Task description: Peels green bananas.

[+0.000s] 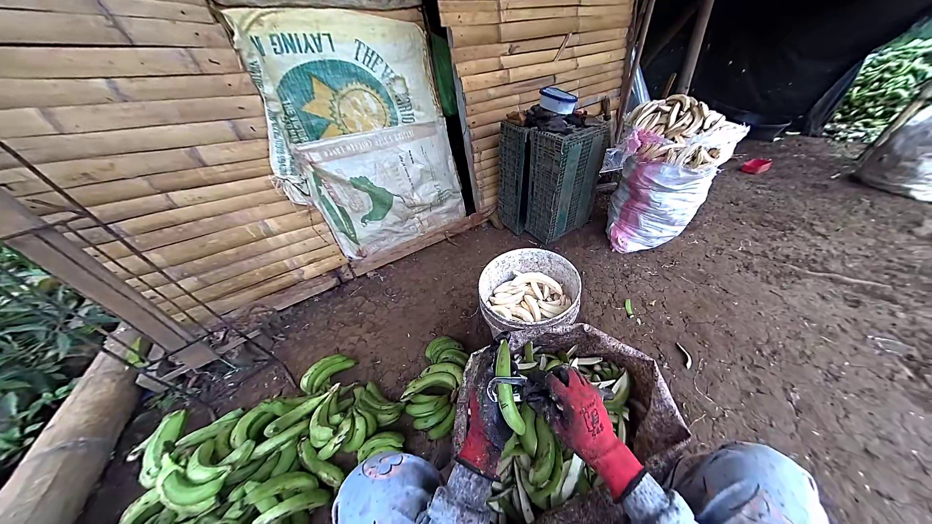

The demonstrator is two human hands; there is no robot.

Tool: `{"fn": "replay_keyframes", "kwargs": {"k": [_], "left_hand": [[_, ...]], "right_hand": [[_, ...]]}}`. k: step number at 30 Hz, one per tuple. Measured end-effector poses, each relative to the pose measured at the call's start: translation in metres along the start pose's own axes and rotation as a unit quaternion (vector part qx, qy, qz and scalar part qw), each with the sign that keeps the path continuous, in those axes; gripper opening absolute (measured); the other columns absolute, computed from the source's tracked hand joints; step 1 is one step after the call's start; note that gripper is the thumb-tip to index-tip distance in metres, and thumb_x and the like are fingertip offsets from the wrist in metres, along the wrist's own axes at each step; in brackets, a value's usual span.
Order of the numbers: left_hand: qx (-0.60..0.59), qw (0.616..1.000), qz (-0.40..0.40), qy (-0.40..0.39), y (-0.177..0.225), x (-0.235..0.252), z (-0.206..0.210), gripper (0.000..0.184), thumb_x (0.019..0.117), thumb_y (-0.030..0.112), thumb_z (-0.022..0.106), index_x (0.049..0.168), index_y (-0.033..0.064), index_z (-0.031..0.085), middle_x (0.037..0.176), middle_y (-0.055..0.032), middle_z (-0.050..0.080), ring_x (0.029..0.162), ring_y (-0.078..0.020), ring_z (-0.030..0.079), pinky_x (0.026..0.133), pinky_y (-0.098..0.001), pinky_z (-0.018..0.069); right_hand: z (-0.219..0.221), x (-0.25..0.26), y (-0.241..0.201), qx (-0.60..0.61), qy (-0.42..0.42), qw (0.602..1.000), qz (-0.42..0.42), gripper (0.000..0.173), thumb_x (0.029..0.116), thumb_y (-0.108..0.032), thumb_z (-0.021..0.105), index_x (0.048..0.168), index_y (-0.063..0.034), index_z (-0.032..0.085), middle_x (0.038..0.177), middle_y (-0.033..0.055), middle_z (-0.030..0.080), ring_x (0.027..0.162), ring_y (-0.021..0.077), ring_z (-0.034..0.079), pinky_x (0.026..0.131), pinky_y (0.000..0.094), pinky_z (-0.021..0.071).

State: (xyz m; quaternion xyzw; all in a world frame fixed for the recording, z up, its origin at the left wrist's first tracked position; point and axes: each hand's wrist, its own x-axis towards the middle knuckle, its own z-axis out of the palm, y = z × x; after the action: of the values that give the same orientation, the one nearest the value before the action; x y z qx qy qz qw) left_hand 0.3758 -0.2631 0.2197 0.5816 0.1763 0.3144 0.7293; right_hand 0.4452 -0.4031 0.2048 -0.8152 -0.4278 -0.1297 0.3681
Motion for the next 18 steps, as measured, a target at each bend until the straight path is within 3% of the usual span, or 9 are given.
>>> {"fn": "replay_keyframes", "kwargs": {"k": [1,4,6,8,9,11,13,16,18], "left_hand": [[0.03,0.999,0.001,-0.019,0.0,-0.002,-0.003,0.039,0.1095,0.014,0.035,0.14,-0.0057,0.048,0.115,-0.0122,0.064,0.097,-0.0102,0.063,0.089,-0.0257,0.0535],[0.056,0.996,-0.019,-0.067,0.0,-0.009,0.0,0.032,0.1098,0.018,0.036,0.124,-0.0007,0.057,0.091,-0.0057,0.065,0.072,-0.0075,0.061,0.068,-0.0235,0.0547],[0.119,0.987,-0.005,-0.11,0.009,-0.015,-0.001,0.038,0.109,0.015,0.038,0.135,-0.0067,0.056,0.109,-0.0114,0.069,0.091,-0.0095,0.065,0.087,-0.0249,0.0541],[0.056,0.997,-0.015,-0.041,0.019,0.003,0.016,0.036,0.1115,0.021,0.031,0.121,0.0003,0.059,0.08,-0.0033,0.063,0.061,-0.0071,0.059,0.056,-0.0219,0.0528],[0.052,0.998,0.014,-0.014,0.031,0.016,0.025,0.039,0.1117,0.023,0.031,0.13,0.002,0.059,0.084,-0.0026,0.062,0.061,-0.0072,0.058,0.055,-0.023,0.0519],[0.106,0.987,0.123,-0.007,0.054,0.053,0.035,0.041,0.1091,0.018,0.038,0.145,0.0026,0.05,0.123,-0.0088,0.065,0.097,-0.0085,0.064,0.085,-0.0268,0.0549],[0.221,0.959,0.172,-0.047,0.069,0.094,0.039,0.052,0.1089,0.024,0.046,0.158,0.0102,0.035,0.147,-0.0152,0.054,0.125,-0.0221,0.058,0.106,-0.0418,0.0458],[0.442,0.88,0.147,-0.09,0.065,0.116,0.039,0.067,0.1049,0.033,0.057,0.16,0.0079,0.027,0.152,-0.0241,0.045,0.135,-0.041,0.05,0.11,-0.058,0.0403],[0.588,0.788,0.012,-0.18,0.046,0.092,0.028,0.071,0.1006,0.035,0.062,0.158,0.0059,0.033,0.15,-0.0269,0.047,0.136,-0.0421,0.05,0.113,-0.0588,0.0382]], "right_hand": [[0.002,0.0,0.001,0.018,-0.005,0.999,0.034,0.039,0.0835,-0.017,0.071,0.12,-0.0051,0.074,0.112,0.0263,0.069,0.102,0.0447,0.069,0.085,0.0568,0.0564],[-0.003,0.012,0.01,0.045,-0.003,0.99,0.133,0.042,0.0877,-0.011,0.065,0.127,0.0026,0.067,0.118,0.0297,0.066,0.105,0.0447,0.068,0.088,0.0567,0.0549],[-0.01,0.017,0.02,0.052,-0.004,0.982,0.184,0.041,0.0935,-0.013,0.063,0.131,0.0042,0.064,0.121,0.0294,0.065,0.108,0.0425,0.067,0.094,0.0548,0.0536],[-0.015,0.019,0.026,0.059,0.024,0.981,0.185,0.041,0.0928,-0.016,0.064,0.13,0.0031,0.065,0.119,0.027,0.066,0.107,0.0397,0.068,0.094,0.0528,0.0541],[-0.018,0.019,0.027,0.066,0.039,0.981,0.177,0.042,0.0917,-0.016,0.065,0.129,0.0031,0.066,0.118,0.0267,0.066,0.106,0.0391,0.068,0.093,0.0526,0.0543],[-0.02,0.017,0.027,0.086,0.067,0.982,0.156,0.041,0.0903,-0.015,0.066,0.127,0.0041,0.067,0.117,0.0264,0.067,0.107,0.0386,0.068,0.094,0.0522,0.0541],[-0.019,0.014,0.027,0.111,0.091,0.98,0.14,0.039,0.0905,-0.015,0.066,0.125,0.0039,0.067,0.116,0.0249,0.069,0.107,0.0362,0.068,0.095,0.0506,0.0541],[-0.019,0.01,0.036,0.124,0.118,0.976,0.135,0.038,0.0908,-0.017,0.066,0.124,0.0028,0.069,0.112,0.0216,0.071,0.102,0.0327,0.07,0.093,0.0484,0.056],[-0.021,0.009,0.041,0.128,0.121,0.975,0.135,0.038,0.0916,-0.019,0.066,0.123,0.0022,0.069,0.112,0.0197,0.071,0.102,0.03,0.07,0.093,0.0459,0.0563]]}}
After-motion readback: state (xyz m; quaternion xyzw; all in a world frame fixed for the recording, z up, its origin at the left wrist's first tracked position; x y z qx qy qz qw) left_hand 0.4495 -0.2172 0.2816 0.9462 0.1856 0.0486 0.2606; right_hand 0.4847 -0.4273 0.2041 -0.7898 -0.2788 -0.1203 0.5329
